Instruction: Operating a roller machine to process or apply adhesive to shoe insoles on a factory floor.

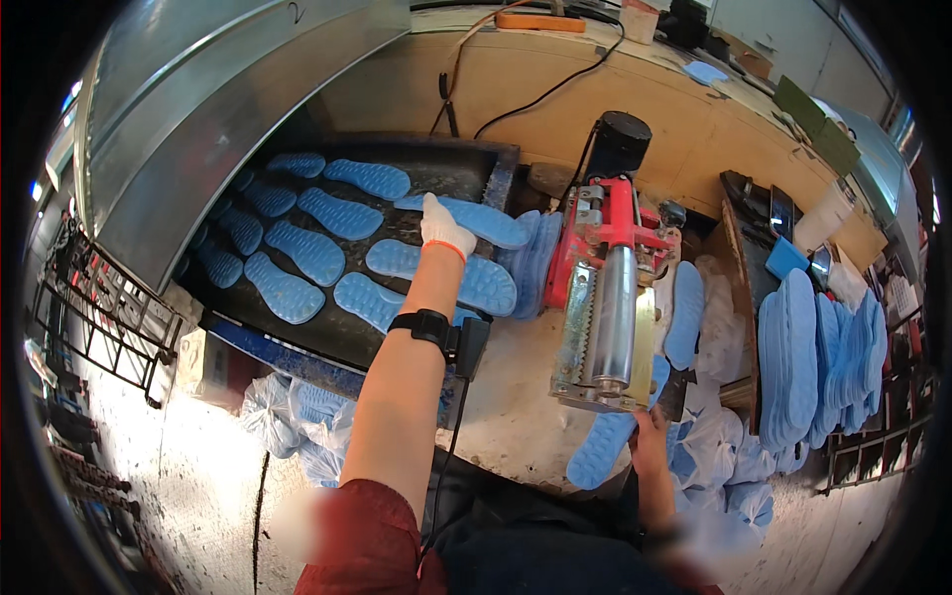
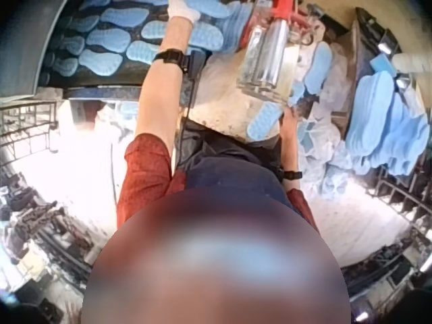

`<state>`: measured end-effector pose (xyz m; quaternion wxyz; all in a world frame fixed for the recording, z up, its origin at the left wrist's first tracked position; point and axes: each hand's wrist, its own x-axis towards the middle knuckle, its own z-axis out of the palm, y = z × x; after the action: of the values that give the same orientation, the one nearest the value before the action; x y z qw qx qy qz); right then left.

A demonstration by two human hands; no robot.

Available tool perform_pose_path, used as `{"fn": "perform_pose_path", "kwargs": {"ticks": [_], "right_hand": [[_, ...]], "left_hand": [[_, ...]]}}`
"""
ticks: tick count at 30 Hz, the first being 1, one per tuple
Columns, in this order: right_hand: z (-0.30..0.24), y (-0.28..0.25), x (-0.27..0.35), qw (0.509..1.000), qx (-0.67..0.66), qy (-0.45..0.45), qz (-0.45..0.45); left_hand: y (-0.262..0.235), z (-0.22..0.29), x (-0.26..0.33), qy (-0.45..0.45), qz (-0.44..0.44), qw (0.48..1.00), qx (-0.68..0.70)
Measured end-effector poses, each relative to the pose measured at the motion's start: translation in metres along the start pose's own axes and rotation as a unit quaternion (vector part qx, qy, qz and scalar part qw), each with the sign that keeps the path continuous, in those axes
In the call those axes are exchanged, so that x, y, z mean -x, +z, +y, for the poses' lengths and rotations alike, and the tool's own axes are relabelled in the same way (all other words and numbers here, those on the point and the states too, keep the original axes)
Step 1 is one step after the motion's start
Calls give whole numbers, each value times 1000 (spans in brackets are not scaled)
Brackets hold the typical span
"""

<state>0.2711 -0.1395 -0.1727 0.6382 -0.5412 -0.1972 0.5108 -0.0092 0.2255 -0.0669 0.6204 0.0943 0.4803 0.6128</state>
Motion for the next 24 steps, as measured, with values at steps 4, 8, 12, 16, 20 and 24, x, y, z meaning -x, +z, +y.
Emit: {"fn": "perform_pose_path", "kwargs": {"ticks": [4, 8, 12, 16, 20, 24], "right_hand": [[0, -7, -1, 1000, -14, -11, -2], [-5, -11, -2, 1000, -18, -6, 0], [-20, -6, 1, 997, -67, -31, 1], [-48, 1, 9, 998, -36, -51, 25], [-78, 5, 7, 973, 118, -189, 68], [-116, 10, -9, 767, 484, -411, 89]], "left_hand": [[-7, 0, -3, 139, 62, 958, -242], [-1, 9, 41, 379, 45, 802, -459], [-3, -25, 109, 505, -219, 496, -672], [-18, -45, 131, 490, -238, 302, -782], [-33, -16, 118, 427, -227, 303, -821], [-39, 9, 123, 332, -257, 379, -825]]}}
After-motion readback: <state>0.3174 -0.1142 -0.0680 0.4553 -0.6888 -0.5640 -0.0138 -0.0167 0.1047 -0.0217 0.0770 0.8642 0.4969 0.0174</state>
